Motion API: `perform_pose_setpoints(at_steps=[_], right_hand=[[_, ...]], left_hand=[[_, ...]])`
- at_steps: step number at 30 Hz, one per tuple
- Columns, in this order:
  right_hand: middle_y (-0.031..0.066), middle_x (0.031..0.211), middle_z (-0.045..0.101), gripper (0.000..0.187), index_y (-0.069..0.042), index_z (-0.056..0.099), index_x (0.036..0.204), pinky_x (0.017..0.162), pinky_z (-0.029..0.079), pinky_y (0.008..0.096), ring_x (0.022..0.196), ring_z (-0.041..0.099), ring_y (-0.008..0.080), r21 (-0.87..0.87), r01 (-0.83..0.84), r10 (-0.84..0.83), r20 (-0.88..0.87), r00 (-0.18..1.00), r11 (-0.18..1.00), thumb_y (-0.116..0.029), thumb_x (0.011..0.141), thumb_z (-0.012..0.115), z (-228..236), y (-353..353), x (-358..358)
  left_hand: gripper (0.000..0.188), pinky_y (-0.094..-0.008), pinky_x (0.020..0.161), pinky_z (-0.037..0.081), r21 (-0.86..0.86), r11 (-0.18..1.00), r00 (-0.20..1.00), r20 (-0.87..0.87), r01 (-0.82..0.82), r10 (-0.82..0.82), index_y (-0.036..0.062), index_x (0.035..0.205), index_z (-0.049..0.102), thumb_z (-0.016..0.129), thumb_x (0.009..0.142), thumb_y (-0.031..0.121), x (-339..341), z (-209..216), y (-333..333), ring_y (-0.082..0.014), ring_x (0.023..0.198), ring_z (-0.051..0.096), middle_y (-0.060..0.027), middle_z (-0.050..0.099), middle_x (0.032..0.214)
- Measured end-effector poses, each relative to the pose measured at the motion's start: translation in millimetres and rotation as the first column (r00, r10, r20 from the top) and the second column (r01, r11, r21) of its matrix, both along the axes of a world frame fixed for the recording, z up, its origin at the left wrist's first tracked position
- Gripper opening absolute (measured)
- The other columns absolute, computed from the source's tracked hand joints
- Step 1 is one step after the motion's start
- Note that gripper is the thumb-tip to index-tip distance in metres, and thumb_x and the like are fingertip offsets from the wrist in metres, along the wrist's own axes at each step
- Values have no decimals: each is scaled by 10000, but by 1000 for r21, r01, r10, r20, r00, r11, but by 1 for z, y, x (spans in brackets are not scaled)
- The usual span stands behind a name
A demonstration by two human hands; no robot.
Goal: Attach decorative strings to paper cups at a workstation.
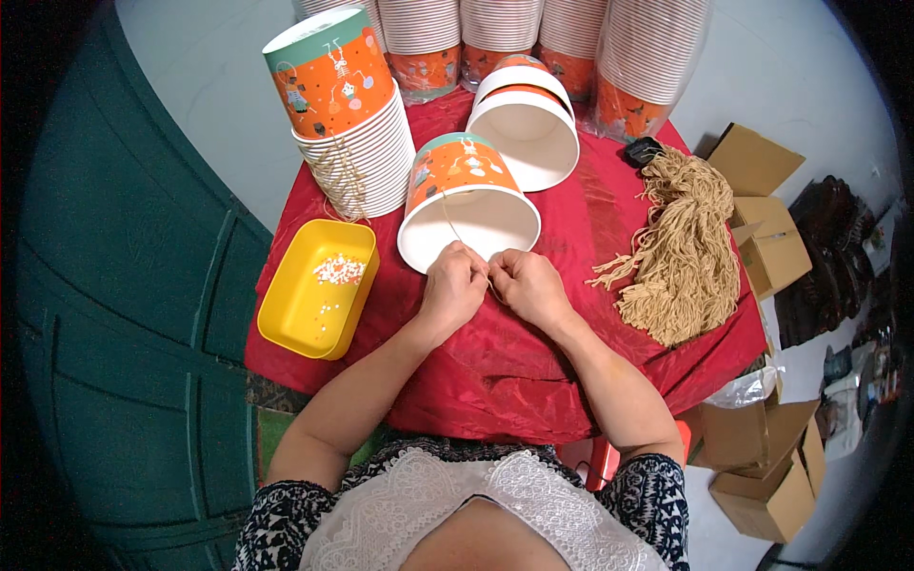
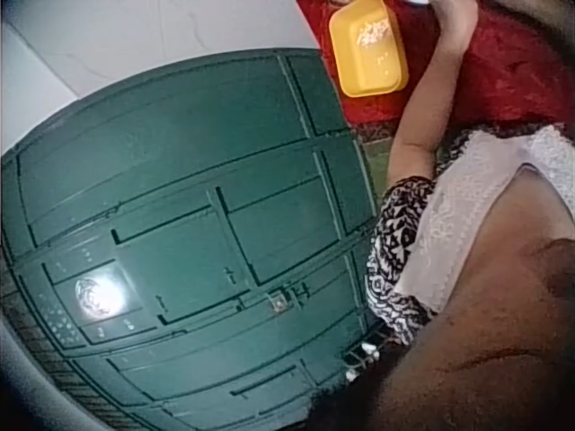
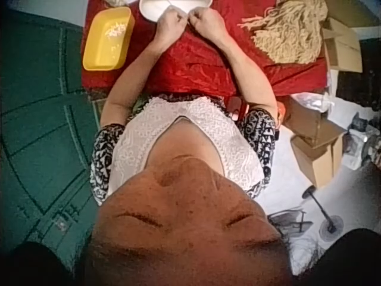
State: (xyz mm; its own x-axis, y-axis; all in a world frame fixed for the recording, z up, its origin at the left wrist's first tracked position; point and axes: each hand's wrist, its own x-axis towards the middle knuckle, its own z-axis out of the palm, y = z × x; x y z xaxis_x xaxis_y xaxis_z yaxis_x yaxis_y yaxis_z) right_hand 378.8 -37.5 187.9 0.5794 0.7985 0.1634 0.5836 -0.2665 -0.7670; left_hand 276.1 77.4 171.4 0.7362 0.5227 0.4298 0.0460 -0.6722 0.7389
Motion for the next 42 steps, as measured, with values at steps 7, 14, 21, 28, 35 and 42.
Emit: perform_pose_setpoints(at_steps=[7,14,21,28,35,42], right_hand=[[221,792,677,149,-16,694,857,708,528,475,762,671,393,-9,-58,58,-25,998,998,-134,846,604,6,-5,3],[238,786,672,140,-5,692,849,718,529,489,773,669,405,-71,-29,35,84,996,997,-106,823,598,11,-11,5],[241,746,650,137,-7,673,833,672,518,504,728,652,416,-86,25,-5,230,973,996,-102,798,580,10,-14,2],[235,728,649,120,-5,663,809,655,512,513,709,647,418,-104,28,-1,249,968,994,-94,789,584,11,-16,1],[259,730,655,145,36,648,742,665,534,506,722,669,416,-137,53,-15,267,964,989,-95,785,602,21,-16,-3],[262,737,654,133,35,631,784,659,528,515,724,667,422,-90,99,-72,263,962,991,-91,805,596,14,-14,2]], left_hand=[[98,-391,705,521,-8,1000,1000,3,-22,22,1,657,584,642,717,-51,0,-2,1,-300,772,625,-136,622,791],[88,-392,700,521,-11,1000,999,33,-11,12,6,683,581,633,725,-51,1,-4,3,-298,768,626,-135,615,793],[83,-397,697,520,-54,998,1000,3,-13,13,6,684,582,629,727,-47,3,-1,0,-312,764,624,-143,613,787],[76,-406,682,518,56,996,996,-57,-62,65,-2,674,592,624,738,-28,1,4,-1,-336,749,622,-172,601,770],[40,-422,664,506,76,995,995,-73,-59,65,-11,712,595,629,729,-26,1,1,1,-352,739,611,-182,591,779],[69,-413,696,505,80,997,1000,20,15,-17,-19,785,607,616,719,-39,-1,-9,15,-348,770,604,-183,596,809]])
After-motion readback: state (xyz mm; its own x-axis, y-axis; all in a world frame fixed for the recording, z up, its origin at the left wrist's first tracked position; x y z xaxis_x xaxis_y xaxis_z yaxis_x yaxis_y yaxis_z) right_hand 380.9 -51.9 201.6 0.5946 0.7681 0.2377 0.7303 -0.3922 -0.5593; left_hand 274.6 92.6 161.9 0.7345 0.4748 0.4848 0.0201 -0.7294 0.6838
